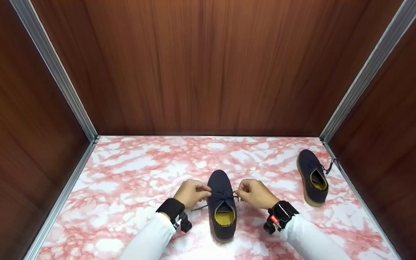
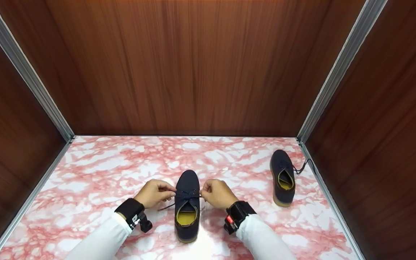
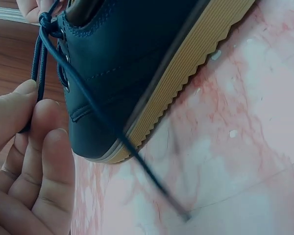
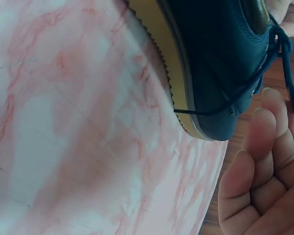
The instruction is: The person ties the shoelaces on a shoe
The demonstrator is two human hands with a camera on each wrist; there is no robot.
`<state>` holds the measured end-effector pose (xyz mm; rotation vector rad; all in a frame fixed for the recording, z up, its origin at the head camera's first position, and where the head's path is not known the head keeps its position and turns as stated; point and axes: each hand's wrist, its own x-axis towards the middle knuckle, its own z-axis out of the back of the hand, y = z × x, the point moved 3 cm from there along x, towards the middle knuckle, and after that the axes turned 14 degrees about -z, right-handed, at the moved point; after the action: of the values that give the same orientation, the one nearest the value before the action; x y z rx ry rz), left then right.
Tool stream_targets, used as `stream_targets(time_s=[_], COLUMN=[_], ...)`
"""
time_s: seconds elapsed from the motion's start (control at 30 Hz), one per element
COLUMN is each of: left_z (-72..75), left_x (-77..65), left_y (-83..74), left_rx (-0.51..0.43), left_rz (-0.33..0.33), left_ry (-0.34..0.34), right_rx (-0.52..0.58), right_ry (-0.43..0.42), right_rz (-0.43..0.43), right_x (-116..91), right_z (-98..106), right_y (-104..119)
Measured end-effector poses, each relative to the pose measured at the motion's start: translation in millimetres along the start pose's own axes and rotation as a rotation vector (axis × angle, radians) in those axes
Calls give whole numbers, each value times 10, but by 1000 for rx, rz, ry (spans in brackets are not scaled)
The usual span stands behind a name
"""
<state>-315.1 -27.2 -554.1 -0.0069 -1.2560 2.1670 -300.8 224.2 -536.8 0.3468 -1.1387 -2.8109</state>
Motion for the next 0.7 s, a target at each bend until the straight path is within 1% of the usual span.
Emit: stream_targets(time_s=[0.17,0.3,0.43,0.57,0.7], left_z=[12,23,45,41,24], left_x=[5,10,17,33,47], left_y=[-7,-24,-41,-60,-74], left_rx=[41,79,124,168,212], left_rz=[-9,-16,-45,-57,-51], left_ry=[30,71,86,84,105], right_rx=[-68,-121,-161,-158,-124], right_ry=[-40,-79,-107,-114,-92], right_rz=[-37,-33,-10,2,28], right_x=[-4,-14,-19,-17,-15], right_z=[7,36,65,74,67], right_y=[1,2,-13,-34,-31])
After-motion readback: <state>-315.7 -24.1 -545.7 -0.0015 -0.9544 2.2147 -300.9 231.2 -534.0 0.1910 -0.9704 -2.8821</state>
